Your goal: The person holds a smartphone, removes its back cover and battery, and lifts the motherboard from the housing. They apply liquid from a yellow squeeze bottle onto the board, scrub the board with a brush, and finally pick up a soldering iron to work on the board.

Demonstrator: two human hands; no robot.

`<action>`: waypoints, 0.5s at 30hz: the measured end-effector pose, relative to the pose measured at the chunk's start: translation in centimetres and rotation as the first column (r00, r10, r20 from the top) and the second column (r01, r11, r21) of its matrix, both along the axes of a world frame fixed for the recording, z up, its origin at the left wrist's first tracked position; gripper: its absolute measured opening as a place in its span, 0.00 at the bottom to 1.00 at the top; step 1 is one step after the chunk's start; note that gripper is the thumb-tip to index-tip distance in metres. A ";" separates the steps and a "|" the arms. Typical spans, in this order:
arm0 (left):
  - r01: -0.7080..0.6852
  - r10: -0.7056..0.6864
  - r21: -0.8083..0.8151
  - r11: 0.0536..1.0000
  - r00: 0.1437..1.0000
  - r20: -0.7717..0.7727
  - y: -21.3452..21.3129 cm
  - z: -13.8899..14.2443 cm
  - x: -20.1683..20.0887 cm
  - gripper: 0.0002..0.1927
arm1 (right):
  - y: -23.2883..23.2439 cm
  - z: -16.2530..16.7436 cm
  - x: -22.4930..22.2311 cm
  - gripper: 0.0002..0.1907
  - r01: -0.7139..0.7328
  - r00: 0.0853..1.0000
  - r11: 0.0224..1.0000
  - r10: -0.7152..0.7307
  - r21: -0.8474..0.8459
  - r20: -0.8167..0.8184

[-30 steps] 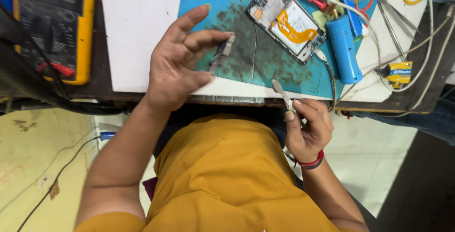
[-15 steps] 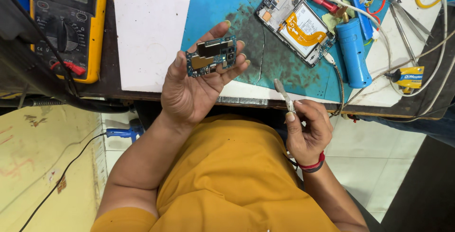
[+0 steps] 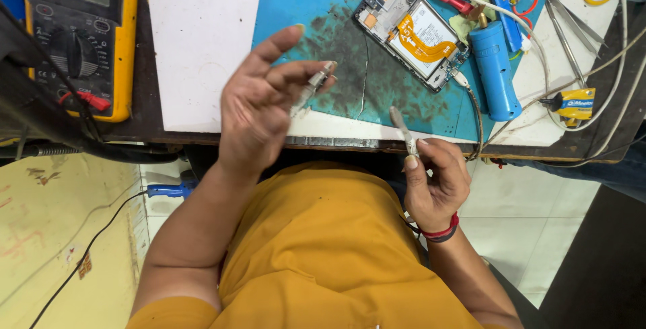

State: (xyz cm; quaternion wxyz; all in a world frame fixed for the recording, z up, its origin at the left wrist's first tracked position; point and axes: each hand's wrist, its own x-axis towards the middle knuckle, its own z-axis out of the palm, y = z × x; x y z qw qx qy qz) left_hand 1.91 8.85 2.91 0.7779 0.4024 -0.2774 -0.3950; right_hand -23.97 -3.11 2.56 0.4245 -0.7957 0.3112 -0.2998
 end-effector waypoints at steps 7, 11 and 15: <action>-0.340 -0.019 0.079 0.937 0.175 0.984 -0.4 -0.2 1.6 0.41 | -0.1 0.5 1.0 0.11 0.000 0.997 0.997 -0.006 -0.075 -0.077; -0.359 -0.059 0.090 0.929 0.098 0.993 -0.8 -0.6 1.4 0.40 | 0.4 1.2 2.2 0.13 -0.037 0.985 0.986 0.009 -0.162 -0.171; -0.347 -0.074 0.097 0.933 0.079 0.994 -0.8 -0.8 1.4 0.38 | 1.0 1.8 3.5 0.14 -0.056 0.955 0.980 -0.005 -0.193 -0.298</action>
